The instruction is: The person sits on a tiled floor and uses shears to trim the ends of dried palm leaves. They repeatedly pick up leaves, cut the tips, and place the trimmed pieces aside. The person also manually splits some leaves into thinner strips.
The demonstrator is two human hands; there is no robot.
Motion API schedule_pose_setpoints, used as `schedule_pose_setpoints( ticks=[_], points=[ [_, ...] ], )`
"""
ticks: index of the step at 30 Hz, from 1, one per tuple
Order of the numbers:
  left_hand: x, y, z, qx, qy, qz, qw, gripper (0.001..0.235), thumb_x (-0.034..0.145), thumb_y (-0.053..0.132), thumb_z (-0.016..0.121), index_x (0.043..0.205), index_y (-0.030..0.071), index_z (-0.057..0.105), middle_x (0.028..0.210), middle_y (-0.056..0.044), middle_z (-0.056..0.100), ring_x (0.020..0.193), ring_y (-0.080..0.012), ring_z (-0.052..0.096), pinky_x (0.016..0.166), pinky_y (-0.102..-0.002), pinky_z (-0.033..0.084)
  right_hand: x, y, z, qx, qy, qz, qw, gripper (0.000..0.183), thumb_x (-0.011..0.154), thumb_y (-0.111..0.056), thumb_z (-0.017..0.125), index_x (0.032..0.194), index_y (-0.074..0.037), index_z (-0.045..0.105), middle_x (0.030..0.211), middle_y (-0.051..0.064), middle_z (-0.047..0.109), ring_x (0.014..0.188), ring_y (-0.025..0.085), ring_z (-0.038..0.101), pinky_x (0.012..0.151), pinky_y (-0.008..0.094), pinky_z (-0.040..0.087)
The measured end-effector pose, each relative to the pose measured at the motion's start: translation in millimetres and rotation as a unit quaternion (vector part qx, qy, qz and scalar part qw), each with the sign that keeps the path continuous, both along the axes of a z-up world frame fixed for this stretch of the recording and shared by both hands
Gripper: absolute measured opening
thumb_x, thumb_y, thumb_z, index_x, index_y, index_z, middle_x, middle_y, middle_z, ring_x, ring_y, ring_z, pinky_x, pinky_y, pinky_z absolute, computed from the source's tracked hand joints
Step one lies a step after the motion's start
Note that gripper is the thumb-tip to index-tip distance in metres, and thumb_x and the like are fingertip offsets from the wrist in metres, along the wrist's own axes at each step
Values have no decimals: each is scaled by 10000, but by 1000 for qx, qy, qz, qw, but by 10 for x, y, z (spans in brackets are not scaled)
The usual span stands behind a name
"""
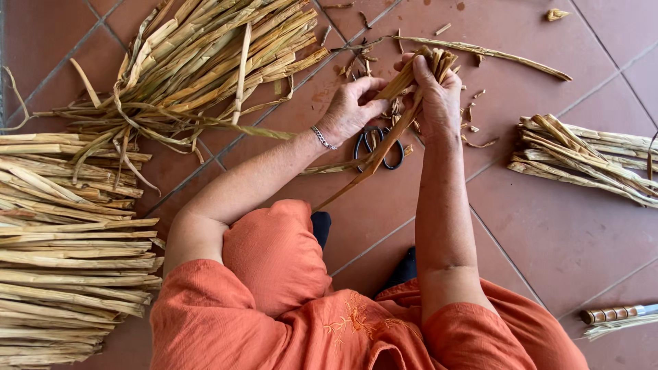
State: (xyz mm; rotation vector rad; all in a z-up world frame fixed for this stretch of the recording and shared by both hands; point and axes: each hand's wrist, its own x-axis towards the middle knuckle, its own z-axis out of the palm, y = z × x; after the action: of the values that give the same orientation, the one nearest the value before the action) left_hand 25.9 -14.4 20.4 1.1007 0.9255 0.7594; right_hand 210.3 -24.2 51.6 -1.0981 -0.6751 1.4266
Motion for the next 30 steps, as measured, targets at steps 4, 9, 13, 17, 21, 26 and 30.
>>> schedule_pose_setpoints(
  ticks=[4, 9, 13, 17, 21, 26, 30],
  points=[
    [179, 50, 154, 6, -2, -21, 1000, 257, 1013, 221, 664, 1130, -6, 693, 757, 6, 663, 621, -58, 629, 520, -238, 550, 28, -49, 137, 5, 31, -4, 1000, 236, 1071, -221, 652, 1106, 4, 715, 1027, 113, 763, 743, 123, 684, 550, 247, 492],
    [297, 202, 170, 45, 92, -103, 989, 315, 1033, 302, 584, 986, 5, 679, 664, -15, 681, 551, -86, 687, 486, -246, 580, 40, -89, 176, 8, 64, 24, 998, 260, 1047, -207, 645, 1098, 34, 726, 1025, 133, 766, 732, 167, 698, 616, 298, 579],
    [262, 188, 125, 48, 85, -143, 985, 339, 1048, 299, 567, 934, 5, 691, 737, -30, 741, 629, -91, 735, 553, -250, 621, 37, -47, -22, 15, 94, -55, 994, 218, 1026, -161, 684, 1065, 53, 696, 1007, 185, 767, 834, 242, 761, 742, 376, 637],
    [229, 74, 74, 31, 101, -191, 976, 344, 1035, 309, 534, 901, 18, 658, 696, -63, 712, 578, -117, 700, 545, -274, 600, 202, 17, -231, -30, 136, -140, 980, 194, 979, -150, 692, 979, 44, 682, 917, 175, 763, 809, 277, 781, 738, 449, 657],
    [76, -130, 103, -29, 84, -228, 970, 294, 1011, 267, 542, 886, 22, 645, 688, -87, 717, 582, -132, 695, 541, -290, 584, 493, 131, -535, -34, 141, -241, 960, 176, 959, -171, 698, 906, -4, 680, 814, 165, 751, 726, 284, 745, 742, 468, 663],
    [-63, -429, 139, -65, 98, -273, 955, 346, 1035, 276, 474, 866, 23, 639, 682, -97, 738, 587, -123, 692, 579, -283, 591, 1202, 242, -944, -80, 206, -331, 917, 236, 959, -207, 672, 847, 1, 667, 768, 152, 741, 671, 291, 734, 675, 477, 641],
    [-178, -551, 157, -91, 95, -284, 950, 342, 1031, 270, 464, 855, 19, 616, 683, -104, 723, 596, -140, 708, 579, -302, 586, 1540, 236, -1200, -85, 215, -373, 899, 243, 976, -180, 700, 819, 1, 660, 749, 163, 720, 658, 295, 713, 677, 485, 650]
  ],
)
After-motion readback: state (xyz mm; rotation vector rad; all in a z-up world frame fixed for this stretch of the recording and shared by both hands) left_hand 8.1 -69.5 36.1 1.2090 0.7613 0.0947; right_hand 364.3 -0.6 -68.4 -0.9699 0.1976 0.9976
